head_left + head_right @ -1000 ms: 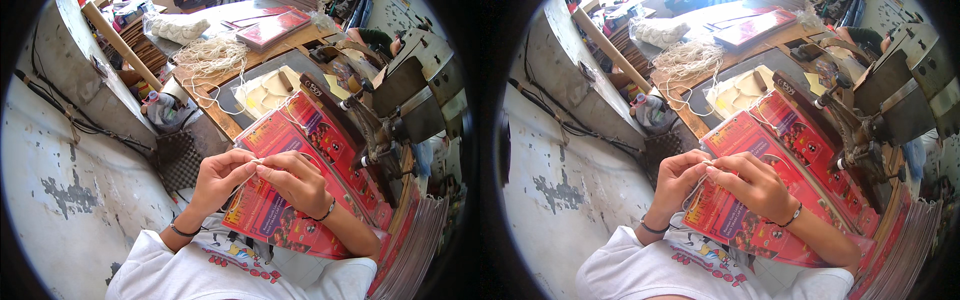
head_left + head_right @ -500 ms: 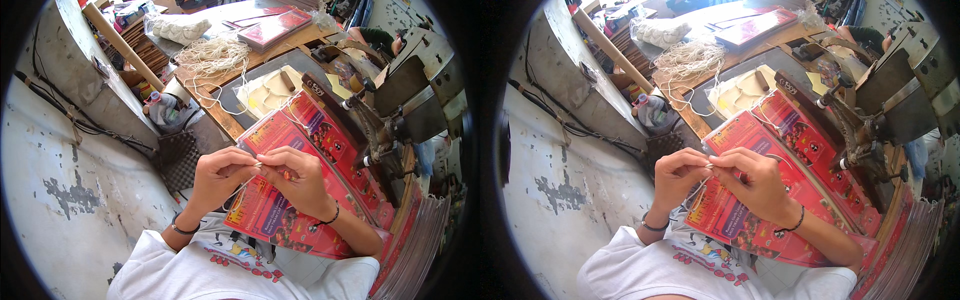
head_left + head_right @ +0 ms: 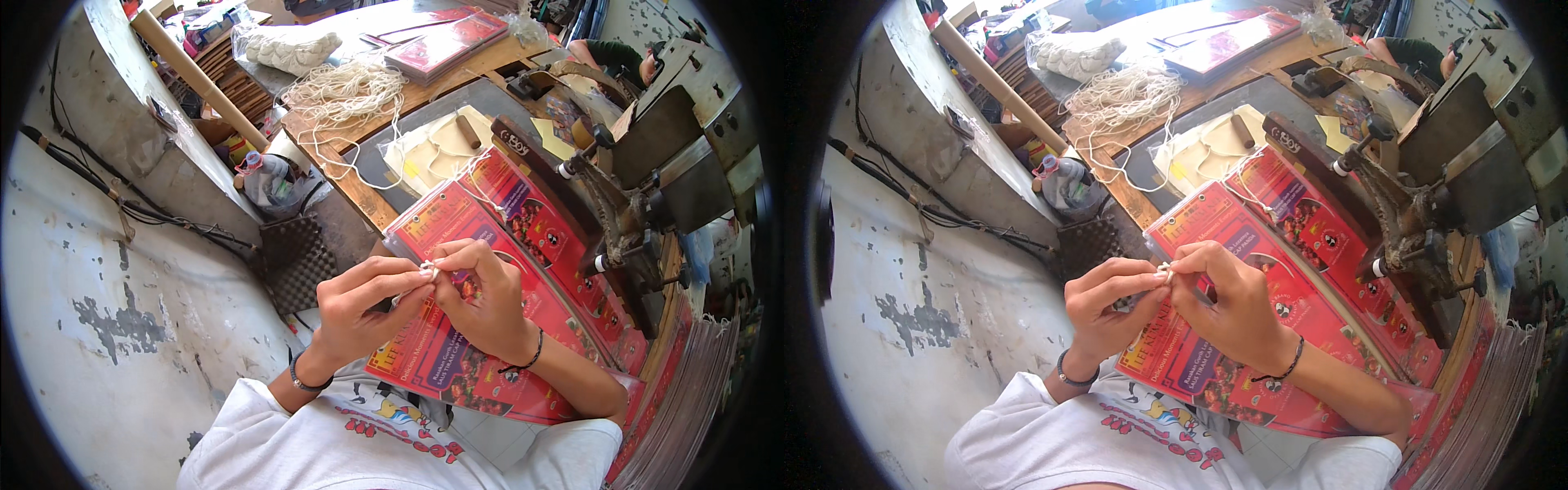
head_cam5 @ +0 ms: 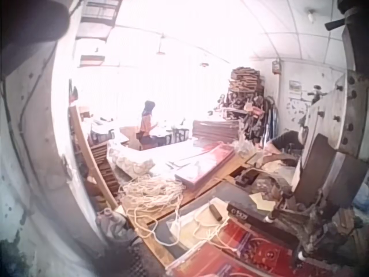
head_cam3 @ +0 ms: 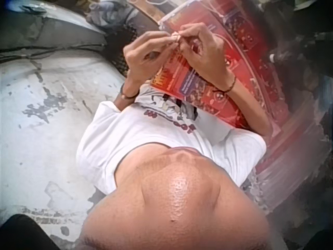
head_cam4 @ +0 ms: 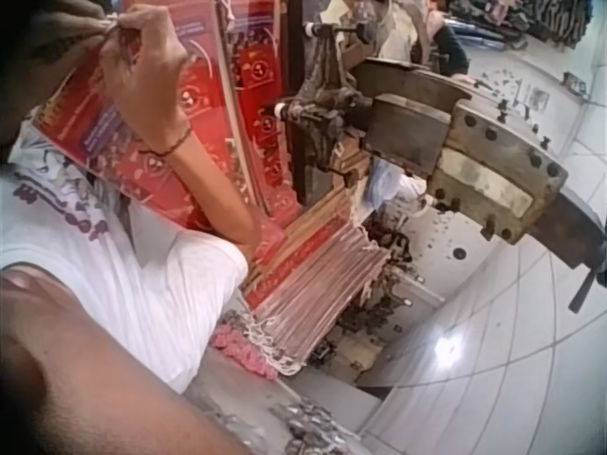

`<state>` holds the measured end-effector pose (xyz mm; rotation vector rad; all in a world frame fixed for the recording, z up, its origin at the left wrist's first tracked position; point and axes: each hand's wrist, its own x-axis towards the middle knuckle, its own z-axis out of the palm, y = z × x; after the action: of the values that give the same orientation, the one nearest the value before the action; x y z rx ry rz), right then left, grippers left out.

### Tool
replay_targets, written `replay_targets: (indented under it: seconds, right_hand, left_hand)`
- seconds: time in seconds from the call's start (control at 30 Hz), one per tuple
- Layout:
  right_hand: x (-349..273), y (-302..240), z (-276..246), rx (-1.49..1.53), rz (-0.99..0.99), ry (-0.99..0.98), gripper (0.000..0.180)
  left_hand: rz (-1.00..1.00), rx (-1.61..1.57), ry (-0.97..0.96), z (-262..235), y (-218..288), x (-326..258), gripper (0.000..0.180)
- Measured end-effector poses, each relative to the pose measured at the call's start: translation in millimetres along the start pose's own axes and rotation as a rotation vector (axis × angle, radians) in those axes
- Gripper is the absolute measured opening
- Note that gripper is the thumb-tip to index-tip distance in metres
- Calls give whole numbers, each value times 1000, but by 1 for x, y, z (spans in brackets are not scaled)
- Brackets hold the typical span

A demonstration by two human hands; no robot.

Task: The person threads a white string through a pre-punched hole in a printed cardboard label, ties a knot to secure the loop, and places the completed label on a stack.

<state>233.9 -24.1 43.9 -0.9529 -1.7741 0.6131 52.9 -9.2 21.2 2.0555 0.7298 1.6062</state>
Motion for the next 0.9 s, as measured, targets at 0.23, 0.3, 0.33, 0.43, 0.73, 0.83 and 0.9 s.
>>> replay_targets:
  seconds: [0.23, 0.3, 0.33, 0.43, 0.73, 0.83, 0.9]
  right_hand:
    - [-2, -4, 1, -48, -128, -39, 25]
    - [-3, 0, 2, -82, -177, -33, 27]
    - [-3, 0, 2, -79, -182, -37, 27]
    - [-3, -1, 2, -66, -194, -53, 28]
    - [0, -4, 2, -29, -172, -73, 27]
    - [0, -6, 6, 35, -48, -81, 27]
    - [-1, -14, 10, 137, 185, -122, 26]
  left_hand:
    - [-617, -670, -29, -9, 1, 0, 24]
    - [-587, -685, -114, -13, -2, 0, 26]
    - [-583, -706, -131, -14, -3, 2, 25]
    - [-569, -741, -172, -17, -9, 0, 23]
    - [-589, -774, -95, -13, -9, -5, 11]
    - [-581, -595, 0, -5, -5, -8, 9]
    - [-435, -380, 19, -4, -4, -7, 9]
